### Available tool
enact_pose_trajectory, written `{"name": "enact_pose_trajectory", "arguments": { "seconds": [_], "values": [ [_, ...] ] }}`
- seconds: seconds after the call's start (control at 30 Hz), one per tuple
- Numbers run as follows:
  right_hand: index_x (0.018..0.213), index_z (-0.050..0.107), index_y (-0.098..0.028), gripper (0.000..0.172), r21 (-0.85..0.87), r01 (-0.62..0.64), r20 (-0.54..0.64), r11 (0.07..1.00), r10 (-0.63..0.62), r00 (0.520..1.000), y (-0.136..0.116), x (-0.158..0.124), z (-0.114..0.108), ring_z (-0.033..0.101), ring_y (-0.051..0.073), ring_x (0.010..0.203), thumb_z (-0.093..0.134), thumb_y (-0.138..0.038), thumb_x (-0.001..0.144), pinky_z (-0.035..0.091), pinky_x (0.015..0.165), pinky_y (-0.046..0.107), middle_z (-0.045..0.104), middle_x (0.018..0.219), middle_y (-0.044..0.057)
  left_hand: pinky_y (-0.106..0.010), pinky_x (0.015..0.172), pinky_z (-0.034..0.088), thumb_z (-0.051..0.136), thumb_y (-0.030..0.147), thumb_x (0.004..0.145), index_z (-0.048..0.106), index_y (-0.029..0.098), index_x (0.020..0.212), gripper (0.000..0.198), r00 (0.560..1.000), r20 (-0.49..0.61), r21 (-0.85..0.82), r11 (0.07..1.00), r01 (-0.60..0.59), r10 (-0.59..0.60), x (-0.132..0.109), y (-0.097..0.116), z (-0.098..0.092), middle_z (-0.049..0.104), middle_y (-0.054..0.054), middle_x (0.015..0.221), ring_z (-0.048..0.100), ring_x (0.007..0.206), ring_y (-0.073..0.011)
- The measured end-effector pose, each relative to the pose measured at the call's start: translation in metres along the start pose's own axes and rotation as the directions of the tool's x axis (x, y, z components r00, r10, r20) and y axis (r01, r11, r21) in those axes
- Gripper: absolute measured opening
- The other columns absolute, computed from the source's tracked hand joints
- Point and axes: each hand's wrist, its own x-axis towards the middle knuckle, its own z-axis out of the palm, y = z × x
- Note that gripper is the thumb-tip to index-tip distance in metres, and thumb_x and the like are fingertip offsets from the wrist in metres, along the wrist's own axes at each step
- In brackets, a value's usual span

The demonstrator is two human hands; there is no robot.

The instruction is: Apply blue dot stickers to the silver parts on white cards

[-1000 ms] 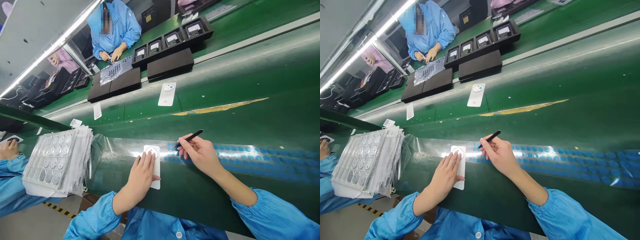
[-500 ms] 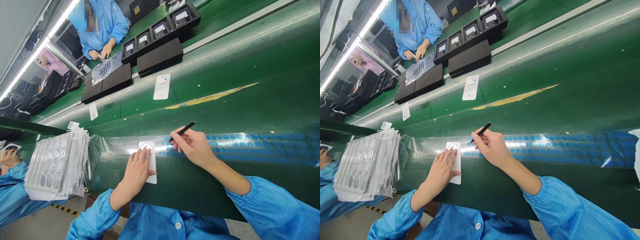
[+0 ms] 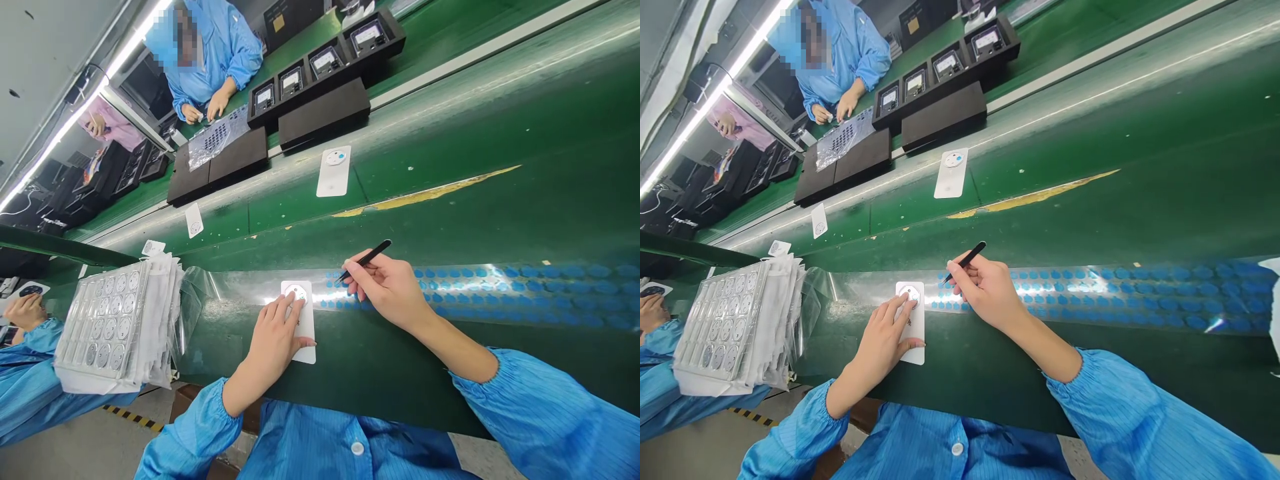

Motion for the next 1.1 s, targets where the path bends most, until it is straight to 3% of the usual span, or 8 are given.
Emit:
{"name": "enact_pose_trajectory", "arguments": {
  "seconds": [0.2, 0.37, 0.5, 0.63, 0.73, 0.8, 0.93, 1.1],
  "values": [
    [0.092, 0.069, -0.017, 0.039, -0.010, 0.013, 0.014, 1.000, -0.013, 1.000, -0.001, 0.000, 0.000, 0.064, 0.015, 0.052, 0.066, -0.056, 0.096, 0.054, 0.045, 0.026, 0.069, 0.067, 0.004, -0.050, 0.107, 0.049, 0.076, 0.058, 0.086, 0.040, 0.014, 0.156, 0.090, 0.997, 0.074, -0.034, 0.999, 0.032, -0.029, 0.005, -0.001, -0.010, 0.049, -0.021, 0.155, 0.054, 0.134, -0.0355],
    [0.092, 0.069, -0.017, 0.038, -0.028, 0.064, 0.017, 0.998, -0.064, 0.998, -0.001, 0.000, 0.000, 0.065, 0.016, 0.051, 0.064, -0.054, 0.098, 0.054, 0.046, 0.027, 0.069, 0.068, 0.005, -0.060, 0.126, 0.022, 0.054, 0.068, 0.097, 0.015, 0.010, 0.166, 0.098, 0.994, 0.024, -0.065, 0.993, -0.103, 0.104, -0.013, 0.001, -0.002, 0.021, -0.024, 0.171, 0.021, 0.159, -0.0396],
    [0.092, 0.068, -0.017, 0.037, -0.018, 0.081, 0.039, 0.997, -0.080, 0.996, -0.002, 0.000, -0.001, 0.067, 0.016, 0.054, 0.062, -0.053, 0.100, 0.055, 0.047, 0.027, 0.070, 0.071, 0.006, -0.063, 0.128, 0.008, 0.047, 0.098, 0.075, -0.004, 0.006, 0.167, 0.140, 0.970, 0.083, -0.138, 0.967, -0.215, 0.228, -0.036, 0.008, 0.008, 0.008, -0.025, 0.172, 0.005, 0.161, -0.0442],
    [0.092, 0.068, -0.018, 0.035, -0.015, 0.083, 0.049, 0.996, -0.082, 0.995, -0.003, -0.003, -0.002, 0.067, 0.017, 0.056, 0.062, -0.051, 0.100, 0.056, 0.048, 0.027, 0.069, 0.070, 0.005, -0.067, 0.127, 0.005, 0.067, 0.095, 0.062, -0.001, 0.004, 0.167, 0.155, 0.963, 0.145, -0.100, 0.972, -0.215, 0.228, -0.055, 0.015, 0.017, 0.005, -0.024, 0.172, -0.004, 0.159, -0.0486],
    [0.092, 0.069, -0.018, 0.035, -0.017, 0.078, 0.037, 0.997, -0.077, 0.996, -0.001, -0.003, -0.002, 0.068, 0.017, 0.056, 0.063, -0.052, 0.099, 0.056, 0.048, 0.027, 0.070, 0.071, 0.006, -0.066, 0.128, -0.001, 0.078, 0.065, 0.080, 0.011, 0.008, 0.168, 0.124, 0.952, 0.144, -0.030, 0.963, -0.268, 0.270, -0.071, 0.014, 0.024, 0.010, -0.018, 0.173, -0.004, 0.161, -0.0427],
    [0.093, 0.069, -0.017, 0.036, -0.020, 0.075, 0.024, 0.997, -0.075, 0.997, 0.000, -0.003, -0.002, 0.068, 0.017, 0.055, 0.064, -0.053, 0.098, 0.056, 0.047, 0.026, 0.071, 0.072, 0.006, -0.062, 0.130, -0.003, 0.063, 0.044, 0.097, 0.023, 0.013, 0.166, 0.086, 0.921, 0.102, -0.043, 0.927, -0.373, 0.375, -0.085, 0.008, 0.029, 0.016, -0.010, 0.173, 0.002, 0.162, -0.0366],
    [0.092, 0.070, -0.017, 0.039, -0.003, 0.069, -0.003, 0.998, -0.069, 0.998, -0.003, -0.001, -0.002, 0.067, 0.016, 0.053, 0.065, -0.056, 0.097, 0.056, 0.045, 0.025, 0.073, 0.073, 0.007, -0.058, 0.132, 0.016, 0.034, 0.030, 0.111, 0.034, 0.017, 0.162, 0.053, 0.835, -0.142, -0.199, 0.811, -0.550, 0.531, -0.103, -0.014, 0.029, 0.034, -0.003, 0.169, 0.021, 0.160, -0.0318],
    [0.089, 0.070, -0.018, 0.038, 0.027, 0.107, -0.136, 0.994, -0.103, 0.985, -0.011, 0.001, -0.006, 0.063, 0.014, 0.049, 0.068, -0.056, 0.095, 0.055, 0.046, 0.024, 0.068, 0.061, 0.003, -0.056, 0.121, 0.043, 0.033, 0.030, 0.112, 0.034, 0.024, 0.163, 0.051, 0.827, -0.430, -0.283, 0.816, -0.505, 0.362, -0.051, -0.060, 0.010, 0.040, -0.010, 0.166, 0.032, 0.157, -0.0323]
  ]
}}
